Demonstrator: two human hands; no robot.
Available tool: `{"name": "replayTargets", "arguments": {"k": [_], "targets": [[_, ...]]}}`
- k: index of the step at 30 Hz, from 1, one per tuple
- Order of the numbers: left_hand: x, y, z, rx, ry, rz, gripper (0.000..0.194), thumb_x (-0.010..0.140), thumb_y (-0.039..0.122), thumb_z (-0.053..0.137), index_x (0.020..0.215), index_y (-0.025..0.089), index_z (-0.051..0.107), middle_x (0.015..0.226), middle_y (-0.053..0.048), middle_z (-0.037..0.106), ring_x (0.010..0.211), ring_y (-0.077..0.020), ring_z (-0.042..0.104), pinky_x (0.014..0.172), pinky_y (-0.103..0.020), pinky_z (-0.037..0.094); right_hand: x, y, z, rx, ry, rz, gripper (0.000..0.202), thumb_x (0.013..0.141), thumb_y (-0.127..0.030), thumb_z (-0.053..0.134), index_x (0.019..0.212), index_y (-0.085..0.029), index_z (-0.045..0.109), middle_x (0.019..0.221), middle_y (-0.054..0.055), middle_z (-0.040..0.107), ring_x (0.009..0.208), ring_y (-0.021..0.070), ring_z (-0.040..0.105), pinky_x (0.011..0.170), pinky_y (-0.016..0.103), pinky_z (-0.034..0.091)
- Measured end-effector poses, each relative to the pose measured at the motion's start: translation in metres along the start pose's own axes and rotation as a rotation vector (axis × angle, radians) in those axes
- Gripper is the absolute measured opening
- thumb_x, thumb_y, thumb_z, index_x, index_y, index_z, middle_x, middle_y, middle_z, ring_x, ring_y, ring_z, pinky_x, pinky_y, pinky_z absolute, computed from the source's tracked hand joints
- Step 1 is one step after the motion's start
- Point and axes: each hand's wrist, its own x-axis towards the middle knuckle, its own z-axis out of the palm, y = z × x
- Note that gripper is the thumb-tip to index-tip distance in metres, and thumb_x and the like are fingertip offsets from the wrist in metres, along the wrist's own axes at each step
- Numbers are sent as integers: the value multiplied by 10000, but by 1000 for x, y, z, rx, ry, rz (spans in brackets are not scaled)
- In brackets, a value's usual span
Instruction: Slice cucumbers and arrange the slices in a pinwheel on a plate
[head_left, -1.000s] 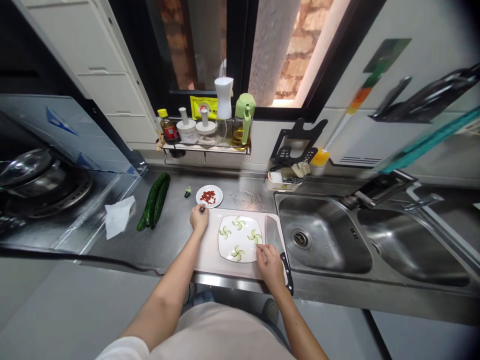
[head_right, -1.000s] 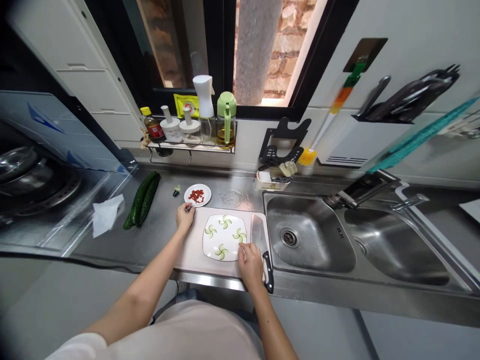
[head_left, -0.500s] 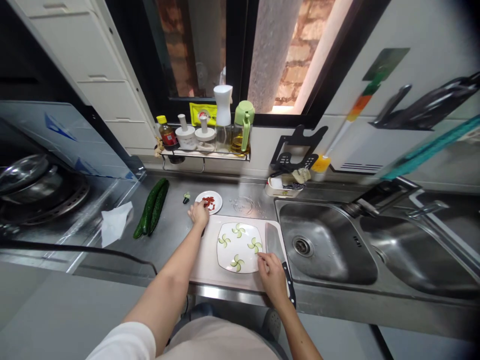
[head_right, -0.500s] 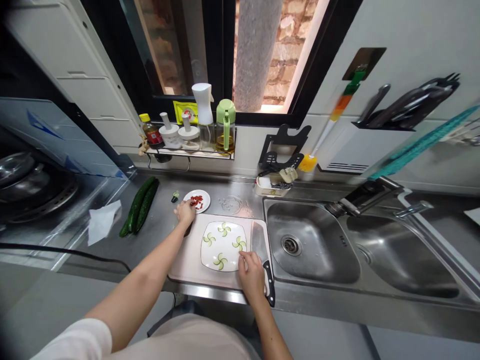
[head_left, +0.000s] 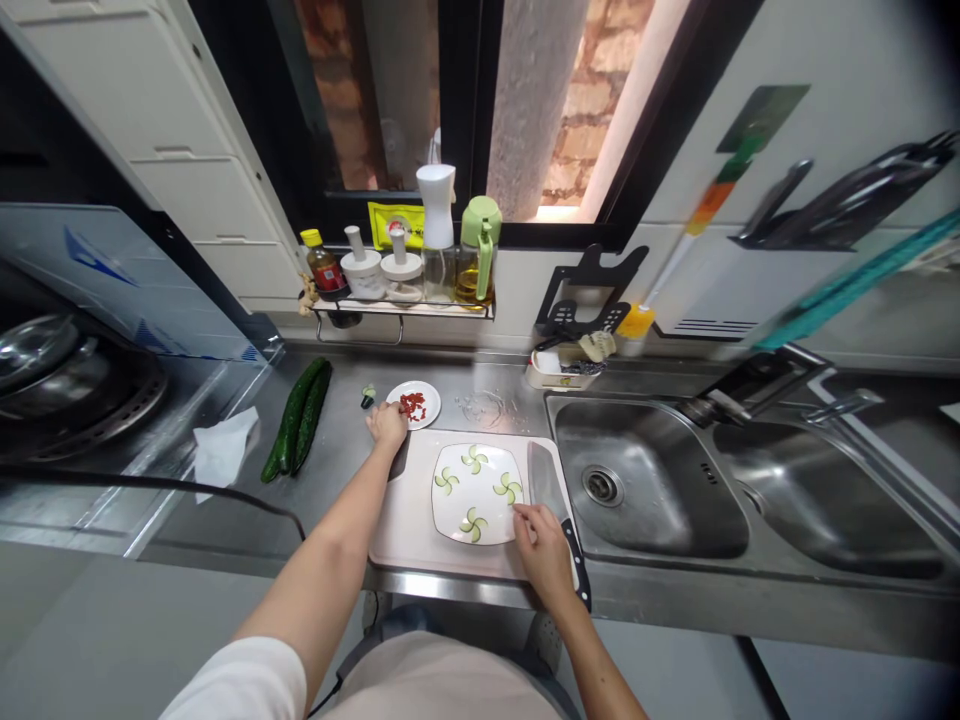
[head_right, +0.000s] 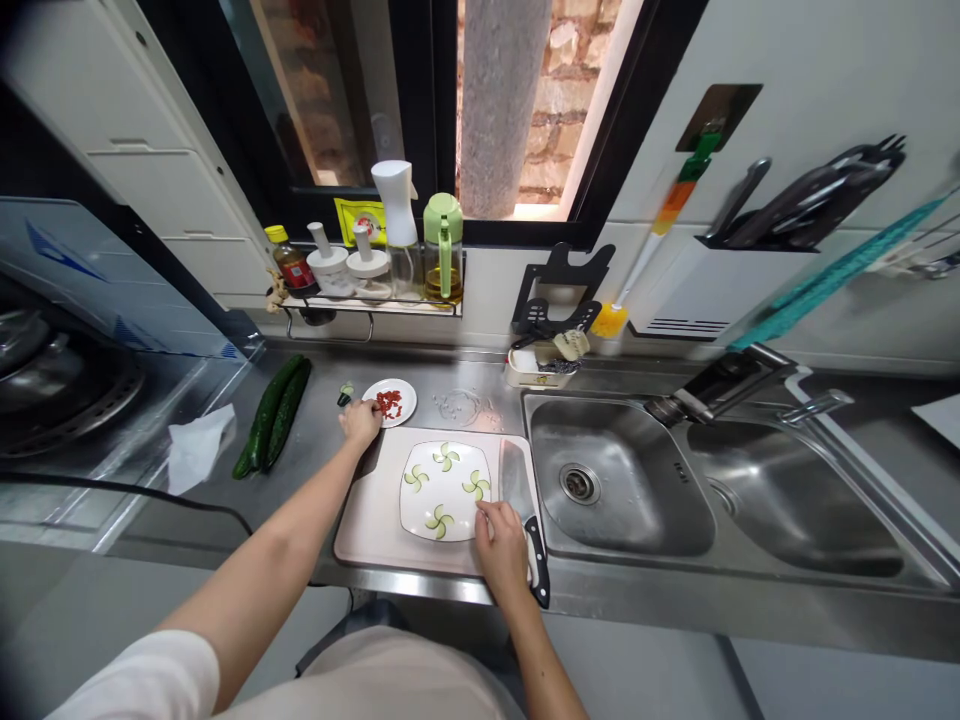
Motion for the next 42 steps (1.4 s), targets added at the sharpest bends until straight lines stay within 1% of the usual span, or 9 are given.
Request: {"name": "replayTargets", "arguments": {"k": [7,12,15,18,21,25,33,37,42], "targets": [[4,-5,2,-8,-10,-4,258,835,253,470,915,245,715,1097,-127,627,1082,-311,503,879,-449,382,-1,1,-2,-19,-7,-7,304,904,-330,417,949,-196,686,851,82,636,852,210,579,783,326,456],[4,-7,4,-106,53,-6,236,838,269,488,884,221,715,1065,-140,638,1089,-315,513,892,-448,380,-2,0,0,-9,-20,5,308,906,-329,412,943,-188,683,855,81,640,852,206,583,776,317,452],[4,-6,6,-376,84,-28,163,787,254,553,817,192,700,977,-115,666,999,-268,576,863,-376,413,-2,0,2,7,-35,12,321,910,-342,406,938,-179,682,853,84,641,856,207,581,772,316,449],[0,0,8,-834,68,-102,133,748,267,594,796,165,665,822,-59,674,797,-180,625,760,-282,452,-2,-1,4,22,-42,10,325,908,-345,407,933,-174,682,848,88,645,850,209,584,764,315,448],[-9,8,7,-1228,-52,-196,207,682,314,673,797,147,635,710,-22,652,655,-123,609,614,-212,438,1,-3,6,36,-35,3,316,902,-342,414,938,-177,682,846,87,649,837,209,592,752,312,451],[-26,14,-2,-1464,-271,-236,302,609,323,745,811,130,631,771,-58,686,636,-106,616,454,-150,311,9,-8,6,52,-43,-8,304,899,-336,420,948,-186,679,834,80,653,795,199,595,726,303,456],[-57,25,-19,-1534,-489,-182,327,562,289,784,809,132,637,777,-54,701,588,-73,574,469,-158,336,50,-31,0,115,-19,-92,274,906,-315,429,946,-195,671,842,67,654,761,182,587,736,305,457],[-69,31,-25,-1473,-500,-95,339,553,313,796,797,136,642,754,-36,698,593,-72,569,496,-167,350,72,-50,-5,112,-6,-134,258,905,-296,436,950,-200,671,872,66,656,822,190,588,762,307,450],[-83,40,-36,-1409,-512,35,325,595,347,781,804,141,641,747,-38,704,639,-103,605,607,-213,437,89,-69,-9,80,-43,-198,222,911,-284,454,925,-218,666,895,54,649,878,192,579,790,307,435]]}}
